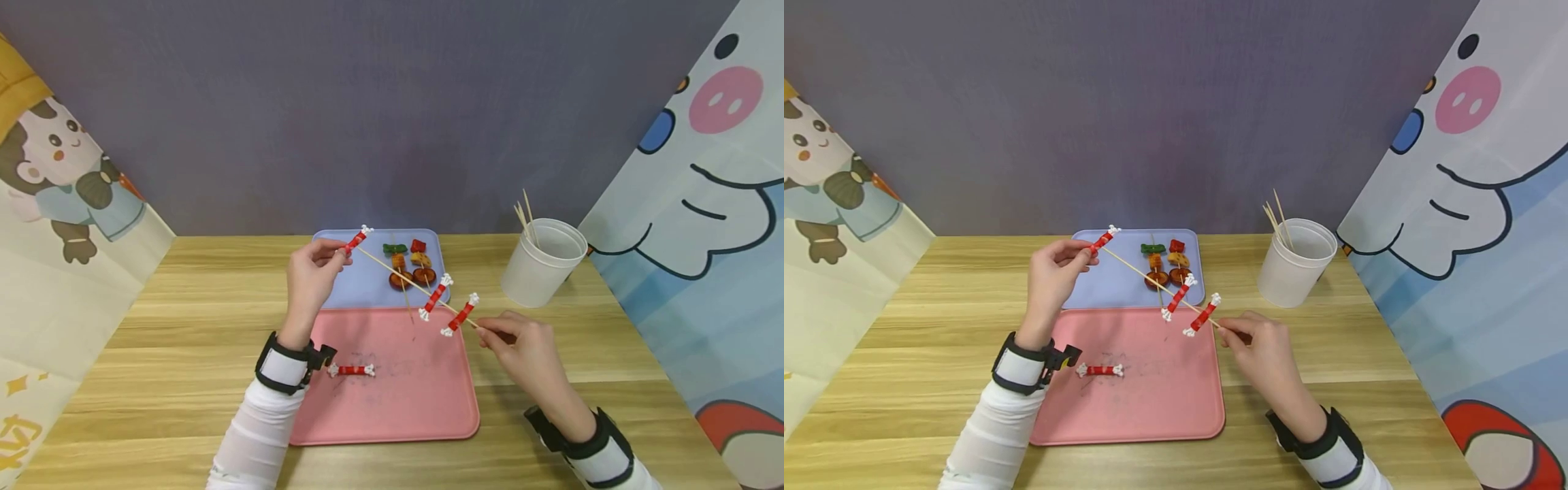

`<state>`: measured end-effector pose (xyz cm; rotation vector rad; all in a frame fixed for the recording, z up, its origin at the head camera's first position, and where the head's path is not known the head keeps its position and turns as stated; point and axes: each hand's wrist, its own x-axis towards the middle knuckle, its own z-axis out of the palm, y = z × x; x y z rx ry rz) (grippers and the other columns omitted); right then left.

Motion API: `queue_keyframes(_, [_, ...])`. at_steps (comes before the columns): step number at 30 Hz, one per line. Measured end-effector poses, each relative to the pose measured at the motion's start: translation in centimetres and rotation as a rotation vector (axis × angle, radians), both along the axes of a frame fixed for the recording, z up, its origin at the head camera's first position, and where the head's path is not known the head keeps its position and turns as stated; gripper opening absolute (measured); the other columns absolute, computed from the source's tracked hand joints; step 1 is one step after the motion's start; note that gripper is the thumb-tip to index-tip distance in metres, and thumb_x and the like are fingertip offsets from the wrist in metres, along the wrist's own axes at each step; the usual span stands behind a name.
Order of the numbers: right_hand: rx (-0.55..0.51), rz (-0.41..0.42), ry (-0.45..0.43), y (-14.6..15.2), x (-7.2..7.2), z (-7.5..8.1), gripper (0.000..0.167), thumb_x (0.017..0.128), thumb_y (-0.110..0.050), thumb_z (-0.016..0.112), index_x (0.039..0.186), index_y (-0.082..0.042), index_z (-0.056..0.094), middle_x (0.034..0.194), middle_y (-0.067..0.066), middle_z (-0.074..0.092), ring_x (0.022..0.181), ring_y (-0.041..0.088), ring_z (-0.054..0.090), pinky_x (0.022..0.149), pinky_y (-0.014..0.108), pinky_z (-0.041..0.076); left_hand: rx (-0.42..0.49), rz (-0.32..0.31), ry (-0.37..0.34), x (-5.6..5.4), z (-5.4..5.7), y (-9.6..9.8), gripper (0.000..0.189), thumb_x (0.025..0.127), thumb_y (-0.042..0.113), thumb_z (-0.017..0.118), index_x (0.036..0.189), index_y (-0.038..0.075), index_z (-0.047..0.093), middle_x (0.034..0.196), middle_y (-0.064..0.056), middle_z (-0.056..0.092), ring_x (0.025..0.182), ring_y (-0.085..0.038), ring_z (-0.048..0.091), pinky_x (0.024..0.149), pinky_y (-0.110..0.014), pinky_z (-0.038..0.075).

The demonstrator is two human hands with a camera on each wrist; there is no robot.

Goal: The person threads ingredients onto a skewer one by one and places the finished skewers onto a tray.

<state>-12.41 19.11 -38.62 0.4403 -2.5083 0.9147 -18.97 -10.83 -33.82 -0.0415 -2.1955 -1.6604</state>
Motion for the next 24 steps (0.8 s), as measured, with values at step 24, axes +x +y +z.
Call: queue_keyframes(24, [0.032,-0.031,-0.056,0.06,0.54,0.36,0.013,0.076,-0.004,0.077,0.088,-0.007,0.076,0.068,-0.006,0.065,0.060,0.002,0.059,0.055,0.019,0.052,0.056,-0.024,0.039,0.46,0.13,0.17,0.015,0.088,0.001,0.061,0.096,-0.010,0.067,0.086,-0.026,0.069,0.076,-0.036,0.069,0.062,-0.019,0.054])
